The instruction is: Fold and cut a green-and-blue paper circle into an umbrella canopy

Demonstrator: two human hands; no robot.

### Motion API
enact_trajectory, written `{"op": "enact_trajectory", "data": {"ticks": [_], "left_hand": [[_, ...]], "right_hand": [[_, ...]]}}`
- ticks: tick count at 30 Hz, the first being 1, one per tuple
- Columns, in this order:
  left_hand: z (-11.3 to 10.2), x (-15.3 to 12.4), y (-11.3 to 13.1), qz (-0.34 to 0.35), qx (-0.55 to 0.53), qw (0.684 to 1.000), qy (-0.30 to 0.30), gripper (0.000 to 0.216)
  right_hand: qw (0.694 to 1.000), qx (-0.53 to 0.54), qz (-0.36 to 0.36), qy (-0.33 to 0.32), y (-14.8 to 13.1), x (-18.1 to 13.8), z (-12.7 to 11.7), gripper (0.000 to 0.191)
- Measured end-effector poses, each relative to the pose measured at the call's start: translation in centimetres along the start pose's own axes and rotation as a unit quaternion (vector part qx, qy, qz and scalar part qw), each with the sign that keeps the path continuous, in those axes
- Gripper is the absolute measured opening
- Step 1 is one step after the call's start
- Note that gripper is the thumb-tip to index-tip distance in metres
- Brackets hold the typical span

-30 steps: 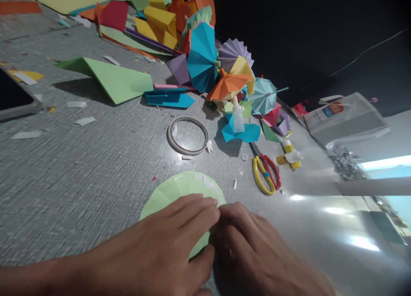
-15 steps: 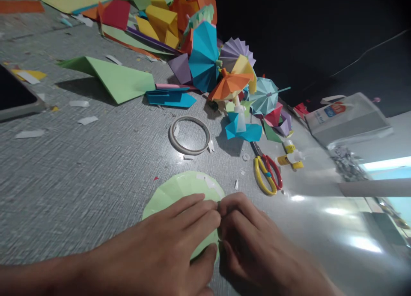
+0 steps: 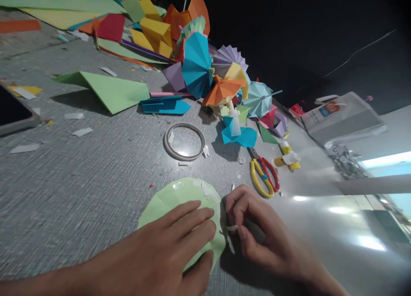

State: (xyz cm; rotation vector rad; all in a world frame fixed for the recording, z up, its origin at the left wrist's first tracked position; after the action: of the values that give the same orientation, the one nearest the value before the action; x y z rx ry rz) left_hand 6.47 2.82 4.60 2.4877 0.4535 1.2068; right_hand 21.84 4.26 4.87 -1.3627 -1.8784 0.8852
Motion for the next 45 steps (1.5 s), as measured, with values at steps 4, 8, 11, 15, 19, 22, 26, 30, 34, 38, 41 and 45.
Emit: {"op": "enact_trajectory", "data": {"ticks": [4,8,11,15,19,22,26,30,34,38,41,45], "left_hand": [[0.3,-0.2,0.0,0.024,0.014,1.0,0.012,0.028],[0.4,-0.1,0.0,0.049,0.033,0.998,0.034,0.028],[0.3,0.0,-0.2,0.039,0.051,0.997,0.051,0.027],[0.2,-0.6,0.2,0.055,0.056,0.995,0.066,0.032],[0.6,-1.0,0.2,0.053,0.068,0.995,0.058,0.026],[1.0,-1.1,0.3,0.061,0.076,0.994,0.049,0.02],[1.2,-1.2,0.3,0.076,0.081,0.993,0.048,0.02],[1.4,-1.3,0.3,0.093,0.086,0.991,0.039,0.023],[1.5,-1.3,0.2,0.082,0.095,0.991,0.047,0.024],[1.5,-1.3,0.3,0.063,0.095,0.992,0.055,0.025],[1.3,-1.1,0.1,0.051,0.1,0.992,0.063,0.023],[0.6,-0.6,-0.1,0.034,0.069,0.994,0.075,0.026]], "right_hand": [[0.993,0.084,0.0,0.085,1.4,0.0,-0.5,0.006],[0.983,0.087,-0.004,0.161,1.9,-0.2,-0.9,0.011],[0.979,0.032,-0.052,0.194,1.1,-0.2,-1.6,0.019],[0.976,-0.05,-0.122,0.172,-0.3,-0.2,-1.7,0.018],[0.978,-0.074,-0.141,0.133,-1.0,-0.2,-0.8,0.019],[0.979,-0.079,-0.15,0.113,-1.1,-0.2,-0.1,0.018],[0.977,-0.096,-0.165,0.094,-1.2,-0.2,0.3,0.019],[0.976,-0.082,-0.188,0.073,-1.4,-0.5,0.4,0.018],[0.96,-0.025,-0.276,0.034,-2.6,-1.5,0.8,0.006],[0.952,-0.062,-0.3,-0.004,-3.1,-2.1,1.8,0.031],[0.958,-0.089,-0.272,-0.019,-3.0,-2.1,2.1,0.038],[0.962,-0.081,-0.259,-0.028,-3.4,-2.1,2.1,0.034]]}}
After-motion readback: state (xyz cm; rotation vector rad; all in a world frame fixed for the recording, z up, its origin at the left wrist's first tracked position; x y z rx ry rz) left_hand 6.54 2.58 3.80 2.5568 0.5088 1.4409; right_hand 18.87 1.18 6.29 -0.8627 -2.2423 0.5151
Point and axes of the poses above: each hand's wrist, its own x-axis towards the middle knuckle, its own z-axis out of the palm, y = z × x, the point moved 8 cm from there along x, towards the middle knuckle, and after that the axes turned 15 degrees about y, right-handed, at the moved point
